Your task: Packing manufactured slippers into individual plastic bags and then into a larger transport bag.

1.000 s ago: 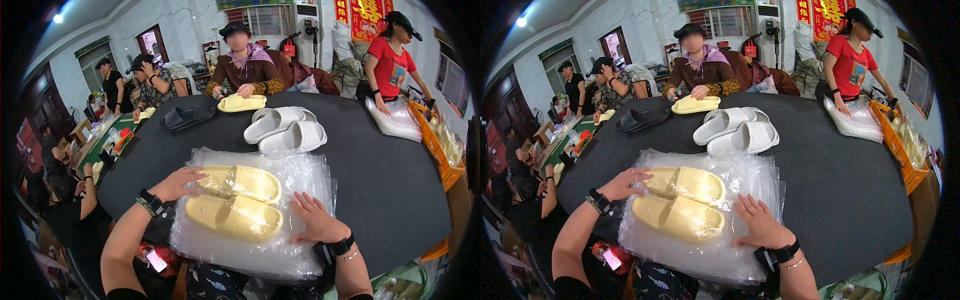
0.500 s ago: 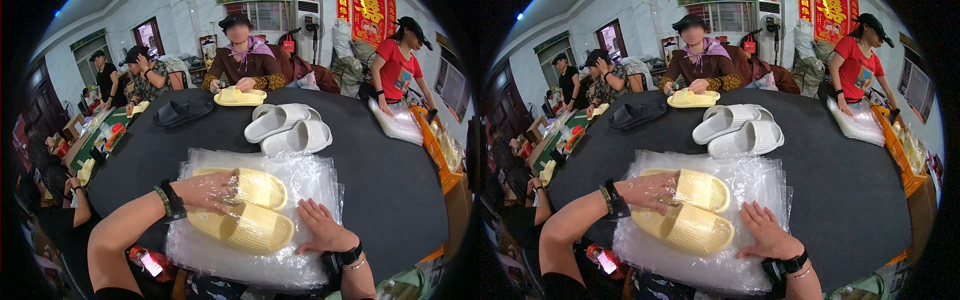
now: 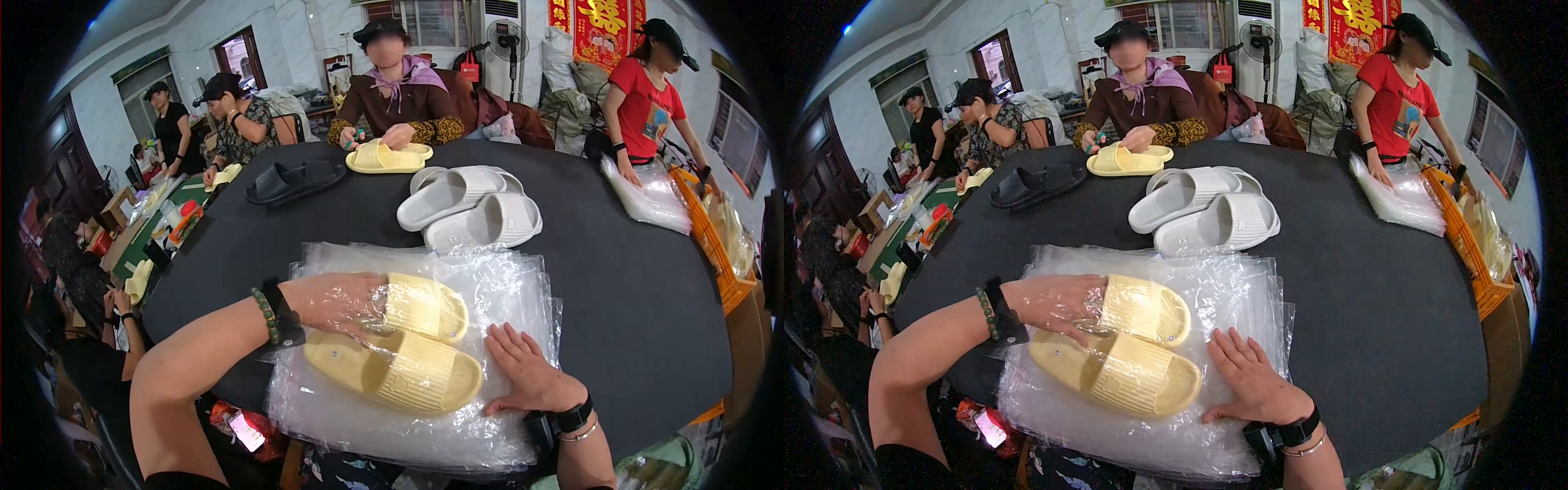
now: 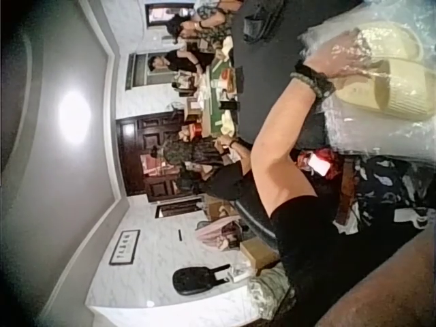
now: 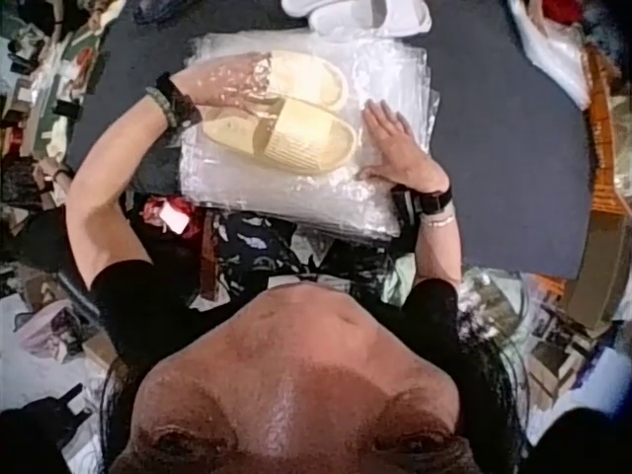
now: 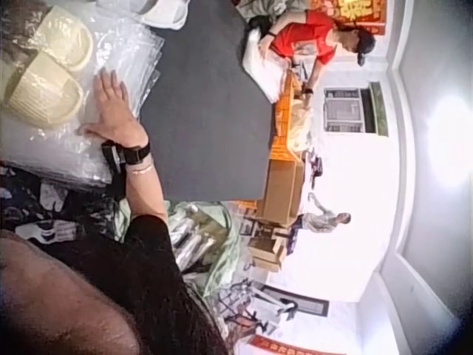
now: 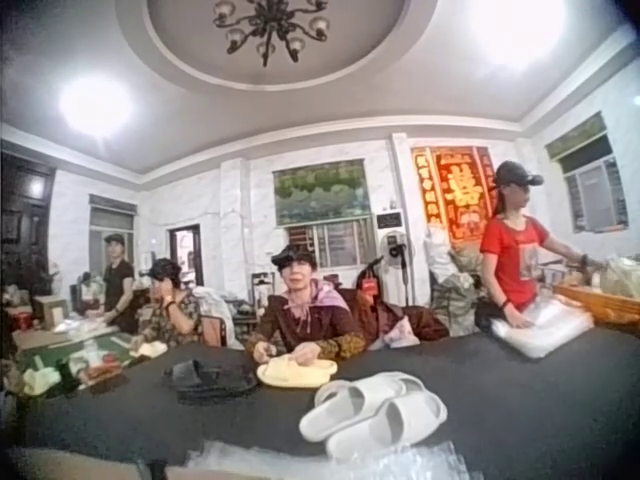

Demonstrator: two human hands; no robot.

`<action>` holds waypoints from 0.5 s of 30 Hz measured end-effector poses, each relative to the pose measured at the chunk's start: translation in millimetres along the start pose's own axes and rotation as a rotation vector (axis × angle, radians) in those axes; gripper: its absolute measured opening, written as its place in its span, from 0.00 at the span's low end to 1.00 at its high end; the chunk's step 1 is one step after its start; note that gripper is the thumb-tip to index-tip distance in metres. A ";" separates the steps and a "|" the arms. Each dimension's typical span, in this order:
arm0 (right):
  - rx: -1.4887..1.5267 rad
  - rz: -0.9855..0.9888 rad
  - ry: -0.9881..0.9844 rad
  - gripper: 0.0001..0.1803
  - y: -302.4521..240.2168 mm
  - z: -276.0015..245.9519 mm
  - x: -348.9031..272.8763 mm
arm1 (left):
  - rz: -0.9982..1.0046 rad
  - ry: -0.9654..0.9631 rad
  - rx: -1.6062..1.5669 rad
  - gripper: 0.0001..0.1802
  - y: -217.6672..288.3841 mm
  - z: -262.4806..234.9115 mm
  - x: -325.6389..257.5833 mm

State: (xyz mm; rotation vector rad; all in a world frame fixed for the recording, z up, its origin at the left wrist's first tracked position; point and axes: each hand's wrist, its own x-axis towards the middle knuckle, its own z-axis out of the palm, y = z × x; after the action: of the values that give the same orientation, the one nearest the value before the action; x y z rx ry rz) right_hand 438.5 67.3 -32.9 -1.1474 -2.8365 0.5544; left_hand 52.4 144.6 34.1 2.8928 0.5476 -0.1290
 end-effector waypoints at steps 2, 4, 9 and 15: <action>0.001 -0.005 0.003 0.66 -0.1 0.2 0.2 | -0.036 0.003 -0.050 0.33 -5.0 11.9 1.9; 0.001 -0.005 0.004 0.65 0.8 0.4 0.3 | -0.065 0.008 -0.103 0.34 -4.4 16.7 7.4; 0.032 -0.021 0.005 0.65 1.4 1.3 2.2 | -0.123 -0.170 -0.014 0.35 0.9 18.0 16.9; 0.013 -0.004 -0.019 0.65 0.9 1.1 2.8 | -0.026 0.148 -0.266 0.31 -0.2 40.6 19.8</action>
State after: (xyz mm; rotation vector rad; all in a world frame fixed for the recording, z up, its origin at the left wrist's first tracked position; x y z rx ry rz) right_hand 436.9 69.4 -34.5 -1.1401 -2.8455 0.5860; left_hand 68.7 143.3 -8.0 2.6499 0.5786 0.1447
